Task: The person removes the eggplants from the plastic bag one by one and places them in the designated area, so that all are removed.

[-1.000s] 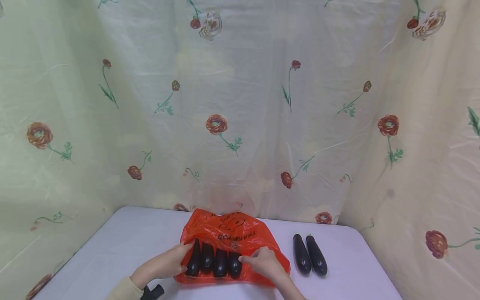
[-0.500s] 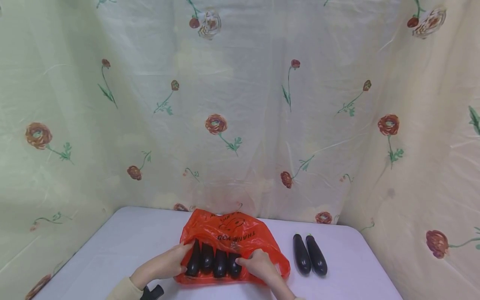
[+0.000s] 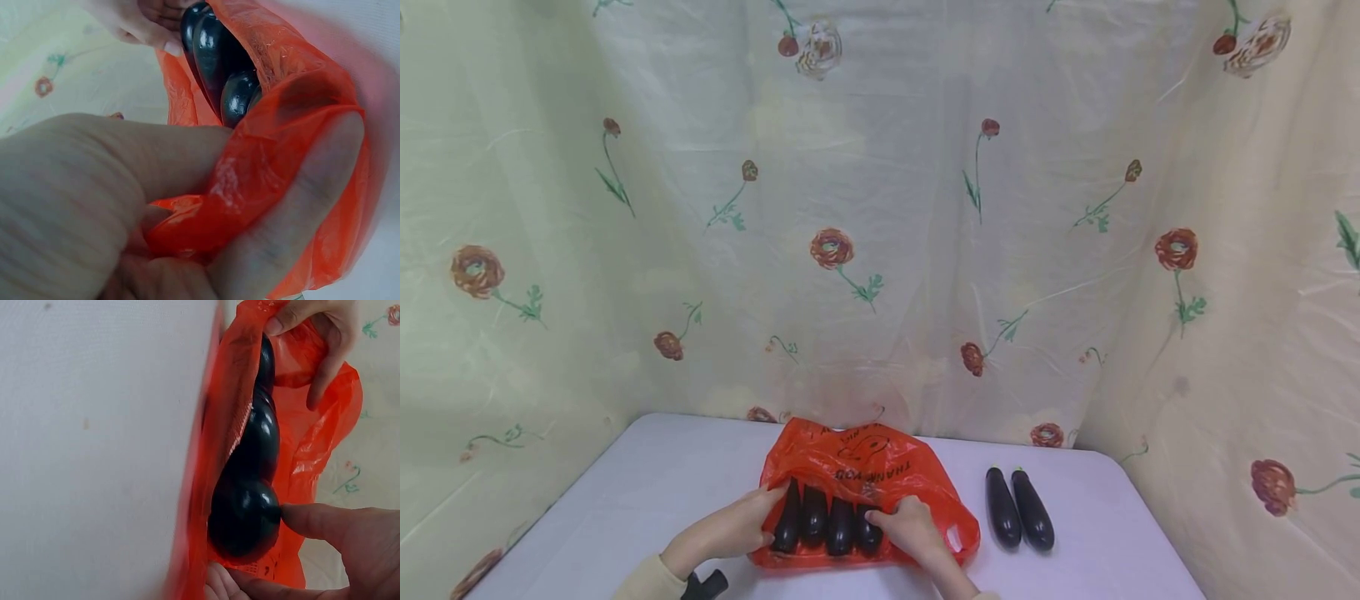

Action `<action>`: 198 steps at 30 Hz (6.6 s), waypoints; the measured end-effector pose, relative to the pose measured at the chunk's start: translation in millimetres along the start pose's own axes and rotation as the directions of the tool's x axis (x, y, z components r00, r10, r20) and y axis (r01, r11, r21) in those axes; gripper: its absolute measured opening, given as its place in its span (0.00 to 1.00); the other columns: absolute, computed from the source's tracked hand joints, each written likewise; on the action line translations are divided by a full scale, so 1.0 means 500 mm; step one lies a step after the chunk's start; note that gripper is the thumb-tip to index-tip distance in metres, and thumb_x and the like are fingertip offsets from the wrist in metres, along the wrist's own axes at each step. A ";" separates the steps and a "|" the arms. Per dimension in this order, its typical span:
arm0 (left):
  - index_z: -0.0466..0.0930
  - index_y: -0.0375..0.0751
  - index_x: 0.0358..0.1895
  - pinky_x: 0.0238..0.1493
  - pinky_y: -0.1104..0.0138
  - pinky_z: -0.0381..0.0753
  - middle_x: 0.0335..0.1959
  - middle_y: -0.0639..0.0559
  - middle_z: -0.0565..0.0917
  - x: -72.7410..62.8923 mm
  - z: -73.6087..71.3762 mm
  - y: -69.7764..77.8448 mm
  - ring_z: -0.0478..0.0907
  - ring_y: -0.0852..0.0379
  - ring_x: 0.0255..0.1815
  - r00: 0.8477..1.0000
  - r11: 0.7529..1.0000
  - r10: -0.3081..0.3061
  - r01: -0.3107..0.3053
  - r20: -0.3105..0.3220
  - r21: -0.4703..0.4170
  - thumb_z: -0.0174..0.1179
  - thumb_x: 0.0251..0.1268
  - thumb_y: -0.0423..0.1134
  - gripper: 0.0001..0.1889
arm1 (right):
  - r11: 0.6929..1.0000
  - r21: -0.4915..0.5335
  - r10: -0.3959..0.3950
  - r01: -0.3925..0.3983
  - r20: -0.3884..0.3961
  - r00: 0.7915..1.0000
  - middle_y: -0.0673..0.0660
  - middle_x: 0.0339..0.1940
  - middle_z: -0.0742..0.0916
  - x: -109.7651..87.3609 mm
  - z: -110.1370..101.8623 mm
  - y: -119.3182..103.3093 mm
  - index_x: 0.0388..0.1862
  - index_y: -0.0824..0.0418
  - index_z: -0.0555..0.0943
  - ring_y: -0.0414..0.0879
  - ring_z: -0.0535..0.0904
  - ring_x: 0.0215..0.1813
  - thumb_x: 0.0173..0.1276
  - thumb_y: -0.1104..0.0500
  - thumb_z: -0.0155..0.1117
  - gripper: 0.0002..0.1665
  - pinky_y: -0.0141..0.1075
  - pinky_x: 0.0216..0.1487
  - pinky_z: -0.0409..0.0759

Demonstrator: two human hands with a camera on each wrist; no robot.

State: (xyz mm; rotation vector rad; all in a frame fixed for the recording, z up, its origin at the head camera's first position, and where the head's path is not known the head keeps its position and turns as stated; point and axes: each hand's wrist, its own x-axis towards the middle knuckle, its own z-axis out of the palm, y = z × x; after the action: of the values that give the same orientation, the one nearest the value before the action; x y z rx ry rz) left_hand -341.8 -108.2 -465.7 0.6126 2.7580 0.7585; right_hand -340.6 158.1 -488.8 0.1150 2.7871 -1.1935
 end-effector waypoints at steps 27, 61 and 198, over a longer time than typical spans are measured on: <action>0.60 0.30 0.71 0.63 0.47 0.73 0.71 0.37 0.66 -0.002 0.001 0.001 0.68 0.42 0.68 1.000 1.000 -0.011 0.011 -0.001 -0.009 0.66 0.51 0.23 0.41 | 0.995 0.080 0.061 -0.061 0.003 0.998 0.49 0.16 0.78 -0.001 0.012 -0.004 0.21 0.61 0.81 0.42 0.76 0.22 0.57 0.47 0.72 0.19 0.28 0.22 0.72; 0.60 0.29 0.71 0.62 0.48 0.74 0.71 0.37 0.66 -0.003 -0.002 0.003 0.69 0.42 0.68 1.000 1.000 -0.003 0.003 -0.008 0.003 0.66 0.52 0.23 0.40 | 0.992 0.032 0.120 -0.121 0.038 0.992 0.52 0.23 0.82 -0.048 -0.029 0.004 0.29 0.63 0.85 0.43 0.77 0.26 0.58 0.47 0.69 0.18 0.31 0.26 0.75; 0.60 0.31 0.71 0.63 0.46 0.72 0.71 0.38 0.66 -0.001 0.001 -0.004 0.68 0.42 0.68 1.000 0.999 0.028 -0.028 -0.012 -0.015 0.65 0.52 0.22 0.40 | 0.966 0.254 0.056 -0.037 -0.068 0.996 0.70 0.38 0.87 -0.036 -0.376 0.204 0.57 0.90 0.64 0.46 0.86 0.35 0.68 0.53 0.54 0.39 0.37 0.41 0.86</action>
State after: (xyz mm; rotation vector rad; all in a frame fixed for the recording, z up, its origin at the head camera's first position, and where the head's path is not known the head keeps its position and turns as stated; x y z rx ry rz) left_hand -341.8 -109.8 -467.2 0.6471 2.7574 0.7908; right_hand -324.4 364.1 -430.5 0.2500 2.6622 -1.5582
